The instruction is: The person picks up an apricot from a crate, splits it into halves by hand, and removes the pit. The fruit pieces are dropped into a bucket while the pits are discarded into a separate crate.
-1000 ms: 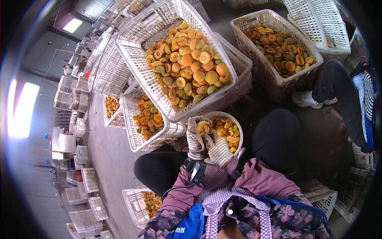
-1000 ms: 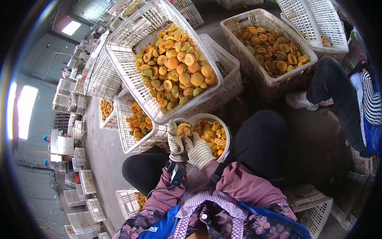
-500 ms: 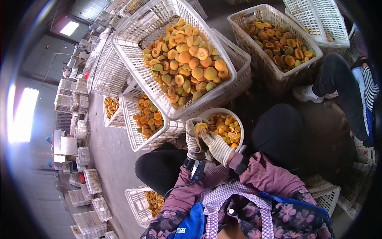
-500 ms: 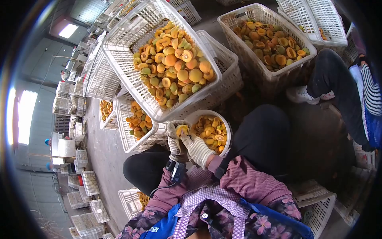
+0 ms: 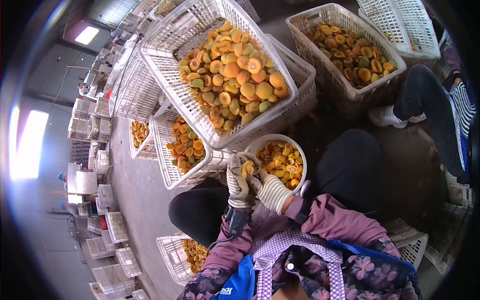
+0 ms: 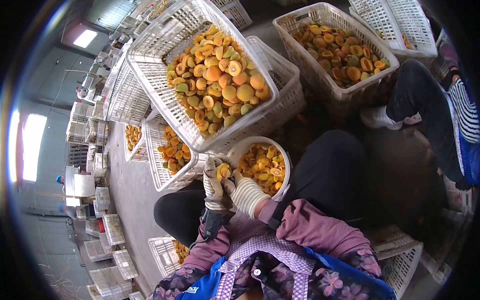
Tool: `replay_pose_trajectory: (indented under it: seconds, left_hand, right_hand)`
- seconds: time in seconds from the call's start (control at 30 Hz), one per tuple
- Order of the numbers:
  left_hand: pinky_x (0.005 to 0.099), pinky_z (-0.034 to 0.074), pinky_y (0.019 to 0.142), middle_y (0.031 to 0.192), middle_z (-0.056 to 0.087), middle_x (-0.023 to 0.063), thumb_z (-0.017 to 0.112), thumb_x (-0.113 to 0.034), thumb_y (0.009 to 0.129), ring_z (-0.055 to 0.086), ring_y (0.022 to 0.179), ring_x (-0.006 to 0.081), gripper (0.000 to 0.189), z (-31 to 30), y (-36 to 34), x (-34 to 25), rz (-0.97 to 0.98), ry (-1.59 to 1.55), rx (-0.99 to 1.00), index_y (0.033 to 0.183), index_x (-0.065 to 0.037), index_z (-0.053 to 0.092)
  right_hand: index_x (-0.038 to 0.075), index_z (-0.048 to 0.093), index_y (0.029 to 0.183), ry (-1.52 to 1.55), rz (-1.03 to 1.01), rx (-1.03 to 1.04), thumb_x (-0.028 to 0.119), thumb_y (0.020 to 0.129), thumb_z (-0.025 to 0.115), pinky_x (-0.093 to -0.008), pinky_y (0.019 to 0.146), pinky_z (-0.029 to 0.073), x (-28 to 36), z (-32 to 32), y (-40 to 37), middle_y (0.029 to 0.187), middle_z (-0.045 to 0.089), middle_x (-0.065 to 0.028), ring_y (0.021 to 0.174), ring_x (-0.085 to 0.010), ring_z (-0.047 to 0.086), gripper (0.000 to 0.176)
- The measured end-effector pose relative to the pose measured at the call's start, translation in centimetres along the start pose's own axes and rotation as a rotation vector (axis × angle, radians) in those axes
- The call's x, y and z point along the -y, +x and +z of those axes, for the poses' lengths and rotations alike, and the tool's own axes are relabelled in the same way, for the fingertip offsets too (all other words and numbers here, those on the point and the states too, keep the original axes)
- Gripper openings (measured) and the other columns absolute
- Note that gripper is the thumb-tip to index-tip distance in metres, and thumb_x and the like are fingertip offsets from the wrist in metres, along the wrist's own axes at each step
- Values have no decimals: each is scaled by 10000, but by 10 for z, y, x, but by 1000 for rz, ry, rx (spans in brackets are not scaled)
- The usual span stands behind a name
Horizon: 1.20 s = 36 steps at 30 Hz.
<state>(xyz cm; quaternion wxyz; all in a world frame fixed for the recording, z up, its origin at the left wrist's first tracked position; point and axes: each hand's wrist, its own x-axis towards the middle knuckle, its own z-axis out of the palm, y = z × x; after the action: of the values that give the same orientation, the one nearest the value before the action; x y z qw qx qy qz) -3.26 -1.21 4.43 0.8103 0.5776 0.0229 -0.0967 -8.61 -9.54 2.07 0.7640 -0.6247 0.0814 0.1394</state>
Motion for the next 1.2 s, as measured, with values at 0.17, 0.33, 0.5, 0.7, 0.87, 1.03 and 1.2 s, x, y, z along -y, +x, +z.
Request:
replay_pose_trajectory:
  seconds: [0.17,0.33,0.5,0.7,0.87,1.03,1.2]
  left_hand:
    - [313,430,782,839,557,105,434,-406,932,531,823,202,367,18,-1,-8,-48,-54,4,850,-52,485]
    - [324,435,769,824,563,110,438,-420,929,533,800,214,378,23,-1,-5,-168,-137,-71,862,-52,489]
    - [324,439,763,839,563,112,423,-402,939,538,799,209,358,13,3,0,-78,22,39,850,-59,473]
    - [291,424,708,817,550,89,398,-367,955,524,763,166,346,0,3,6,232,476,193,850,-47,472]
    - [270,434,634,725,556,86,439,-374,937,537,676,153,390,-6,5,-20,98,284,248,776,-27,515]
    - [285,478,665,855,586,86,393,-295,948,580,757,171,333,-21,16,-25,-26,336,788,1022,5,518]
    - [342,428,916,1190,520,136,513,-404,883,517,1092,233,573,-46,71,-26,-194,-992,153,1274,0,396]
  right_hand:
    - [1,477,1145,-134,-132,-158,240,922,483,-325,784,458,1,2,-6,974,596,-171,894,-269,570,327]
    - [-8,479,1133,-240,-59,-241,276,930,459,-351,776,461,17,-6,-9,949,595,-214,905,-322,578,350]
    - [-10,481,1121,-180,-82,-198,280,934,455,-351,766,463,-1,-1,-4,942,597,-192,881,-306,576,347]
    - [1,470,1102,-110,-10,-103,268,934,457,-356,712,470,-2,-4,-6,926,607,-158,818,-274,576,315]
    - [-16,491,1114,-309,-63,-39,356,902,445,-434,672,465,-8,7,-11,805,608,-249,784,-421,585,430]
    - [2,547,1086,-222,-35,111,336,905,466,-383,651,471,-21,19,-3,770,628,-139,700,-314,605,388]
    - [133,516,775,575,379,44,529,858,506,-247,348,283,22,10,-30,487,392,19,358,-114,346,405]
